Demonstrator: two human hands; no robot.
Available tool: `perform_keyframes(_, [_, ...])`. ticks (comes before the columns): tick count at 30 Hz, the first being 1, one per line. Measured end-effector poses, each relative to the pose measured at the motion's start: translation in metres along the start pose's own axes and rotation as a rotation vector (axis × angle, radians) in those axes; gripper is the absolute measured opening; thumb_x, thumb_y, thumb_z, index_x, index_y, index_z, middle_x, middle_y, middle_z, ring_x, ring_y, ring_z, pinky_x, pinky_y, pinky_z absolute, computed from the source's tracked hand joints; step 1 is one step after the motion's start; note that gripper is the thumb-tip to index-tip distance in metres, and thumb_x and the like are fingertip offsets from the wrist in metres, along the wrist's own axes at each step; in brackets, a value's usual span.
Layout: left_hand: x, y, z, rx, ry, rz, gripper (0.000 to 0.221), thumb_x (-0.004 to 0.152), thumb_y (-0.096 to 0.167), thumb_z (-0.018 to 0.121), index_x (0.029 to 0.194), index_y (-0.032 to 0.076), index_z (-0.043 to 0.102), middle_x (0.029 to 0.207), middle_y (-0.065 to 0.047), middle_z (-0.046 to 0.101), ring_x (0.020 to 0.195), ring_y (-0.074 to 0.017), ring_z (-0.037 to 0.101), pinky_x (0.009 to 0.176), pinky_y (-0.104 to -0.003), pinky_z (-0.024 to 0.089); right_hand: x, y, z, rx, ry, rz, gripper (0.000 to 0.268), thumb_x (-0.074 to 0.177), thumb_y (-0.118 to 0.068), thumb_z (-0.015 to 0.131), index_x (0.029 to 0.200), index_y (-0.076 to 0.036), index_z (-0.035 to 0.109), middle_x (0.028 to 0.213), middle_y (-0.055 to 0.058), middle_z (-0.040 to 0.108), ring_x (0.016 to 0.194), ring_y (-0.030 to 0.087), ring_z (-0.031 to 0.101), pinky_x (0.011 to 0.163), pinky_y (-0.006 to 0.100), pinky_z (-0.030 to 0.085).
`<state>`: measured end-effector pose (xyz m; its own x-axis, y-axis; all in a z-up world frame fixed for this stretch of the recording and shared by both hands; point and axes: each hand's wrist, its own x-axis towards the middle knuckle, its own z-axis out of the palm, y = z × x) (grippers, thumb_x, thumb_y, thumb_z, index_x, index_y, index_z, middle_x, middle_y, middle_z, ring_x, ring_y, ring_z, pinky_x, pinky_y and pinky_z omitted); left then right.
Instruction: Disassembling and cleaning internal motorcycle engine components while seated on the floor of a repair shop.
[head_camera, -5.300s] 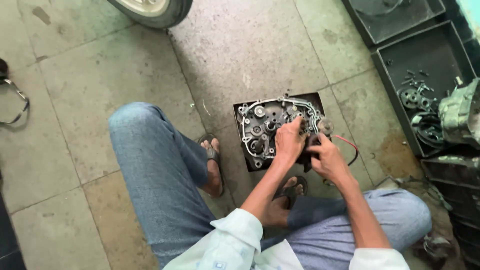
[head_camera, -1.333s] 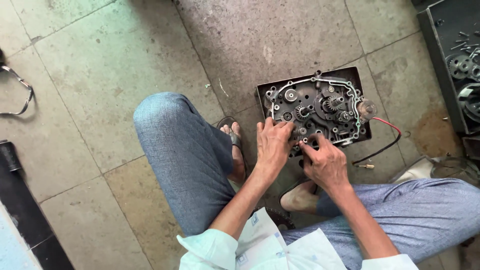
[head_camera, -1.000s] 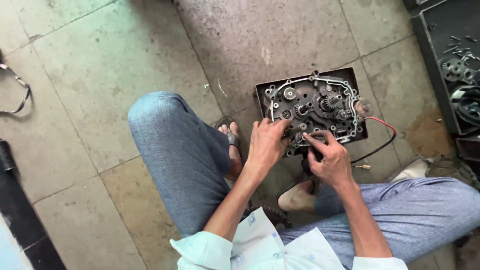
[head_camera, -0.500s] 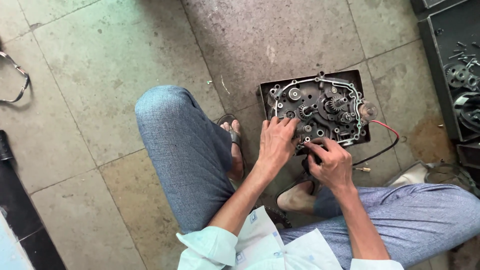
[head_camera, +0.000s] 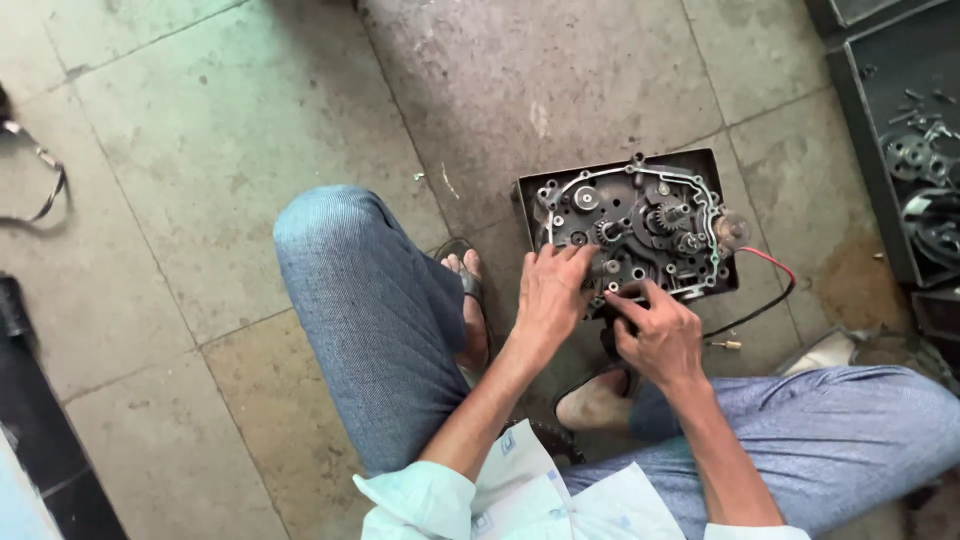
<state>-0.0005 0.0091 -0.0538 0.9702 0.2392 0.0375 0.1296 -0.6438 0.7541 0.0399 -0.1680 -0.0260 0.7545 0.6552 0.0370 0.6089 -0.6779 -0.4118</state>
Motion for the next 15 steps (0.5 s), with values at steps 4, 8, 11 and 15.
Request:
perform_keyframes(4, [-0.012, -0.001, -0.014, -0.083, 0.026, -0.028, 0.057, 0.074, 0.006, 0.079, 0.128, 0.010, 0.064, 0.110, -0.010, 0.072, 0.103, -0.0338, 0.064, 0.088, -0.046, 0.048, -0.001, -0.002, 0.000, 0.028, -0.003, -0.003, 0.030, 0.077, -0.009, 0.074, 0.106, -0.013, 0.078, 0.100, 0.006, 0.069, 0.084, 0.029, 0.070, 0.074, 0.040, 0.057])
perform_keyframes(8, [-0.014, -0.009, -0.017, -0.019, 0.041, -0.025, 0.056, 0.074, 0.005, 0.077, 0.127, 0.008, 0.062, 0.107, -0.011, 0.072, 0.100, -0.0341, 0.064, 0.087, -0.045, 0.047, 0.004, -0.004, 0.000, 0.047, -0.037, 0.015, 0.026, 0.079, -0.010, 0.074, 0.104, -0.013, 0.078, 0.099, 0.006, 0.070, 0.084, 0.028, 0.071, 0.073, 0.040, 0.057])
perform_keyframes(11, [-0.013, -0.011, -0.012, 0.029, -0.003, -0.037, 0.050, 0.078, 0.004, 0.075, 0.126, 0.008, 0.062, 0.100, -0.011, 0.072, 0.098, -0.0340, 0.064, 0.085, -0.046, 0.047, 0.009, -0.006, -0.003, 0.054, -0.024, 0.012, 0.025, 0.080, -0.011, 0.074, 0.105, -0.013, 0.078, 0.103, 0.006, 0.070, 0.087, 0.029, 0.072, 0.074, 0.039, 0.057])
perform_keyframes(15, [-0.011, -0.010, -0.014, 0.111, 0.027, -0.024, 0.044, 0.079, 0.001, 0.070, 0.122, 0.007, 0.063, 0.098, -0.010, 0.071, 0.097, -0.0322, 0.064, 0.086, -0.046, 0.047, 0.009, 0.025, -0.013, 0.165, 0.028, 0.092, 0.020, 0.084, -0.010, 0.076, 0.104, -0.009, 0.079, 0.102, 0.009, 0.073, 0.087, 0.024, 0.072, 0.077, 0.036, 0.057])
